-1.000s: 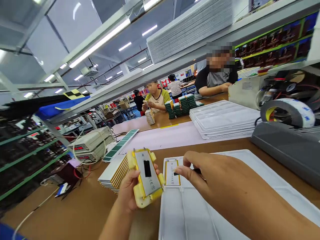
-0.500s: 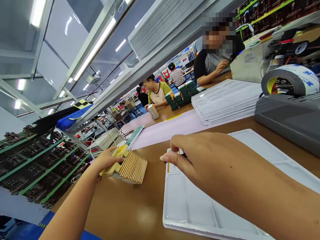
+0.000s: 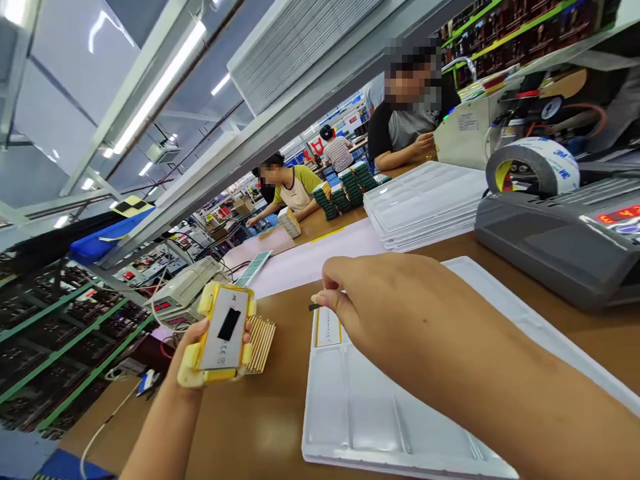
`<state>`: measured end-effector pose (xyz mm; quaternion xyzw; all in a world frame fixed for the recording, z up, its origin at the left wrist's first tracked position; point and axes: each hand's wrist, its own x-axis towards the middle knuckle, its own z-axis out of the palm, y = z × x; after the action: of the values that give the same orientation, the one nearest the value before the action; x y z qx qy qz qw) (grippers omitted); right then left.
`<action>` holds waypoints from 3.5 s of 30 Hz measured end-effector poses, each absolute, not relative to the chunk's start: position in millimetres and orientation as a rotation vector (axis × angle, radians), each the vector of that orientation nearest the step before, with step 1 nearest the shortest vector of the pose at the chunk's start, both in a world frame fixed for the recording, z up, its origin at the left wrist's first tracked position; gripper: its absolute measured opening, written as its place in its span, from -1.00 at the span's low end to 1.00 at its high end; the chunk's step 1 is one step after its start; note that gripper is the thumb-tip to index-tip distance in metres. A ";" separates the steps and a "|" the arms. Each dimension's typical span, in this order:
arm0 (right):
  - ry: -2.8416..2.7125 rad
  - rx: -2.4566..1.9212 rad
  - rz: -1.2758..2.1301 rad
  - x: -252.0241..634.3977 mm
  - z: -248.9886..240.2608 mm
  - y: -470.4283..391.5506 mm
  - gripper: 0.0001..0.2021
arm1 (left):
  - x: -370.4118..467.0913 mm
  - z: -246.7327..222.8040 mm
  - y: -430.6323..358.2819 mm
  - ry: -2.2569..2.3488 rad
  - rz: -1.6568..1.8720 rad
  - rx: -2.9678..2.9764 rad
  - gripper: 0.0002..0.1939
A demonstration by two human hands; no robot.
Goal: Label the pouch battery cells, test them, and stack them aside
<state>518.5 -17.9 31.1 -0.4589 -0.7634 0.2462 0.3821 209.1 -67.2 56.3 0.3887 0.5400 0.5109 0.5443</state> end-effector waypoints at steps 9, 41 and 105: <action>-2.452 -1.480 0.383 445.0 -24.9 38.5 -0.79 | 242.0 -52.1 6.3 0.774 1.419 0.579 -0.64; -2.168 -1.689 0.632 355.8 -29.9 96.3 -0.78 | 211.3 -102.2 23.3 0.361 1.599 0.285 -0.66; -2.221 -1.414 0.897 523.3 -147.7 59.7 -0.81 | 213.3 98.9 -29.4 1.995 1.083 1.289 -0.36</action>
<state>523.3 59.7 -147.7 -0.5002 -0.7856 0.3172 0.1790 213.3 -29.4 98.9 0.4763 0.7376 0.4004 0.2623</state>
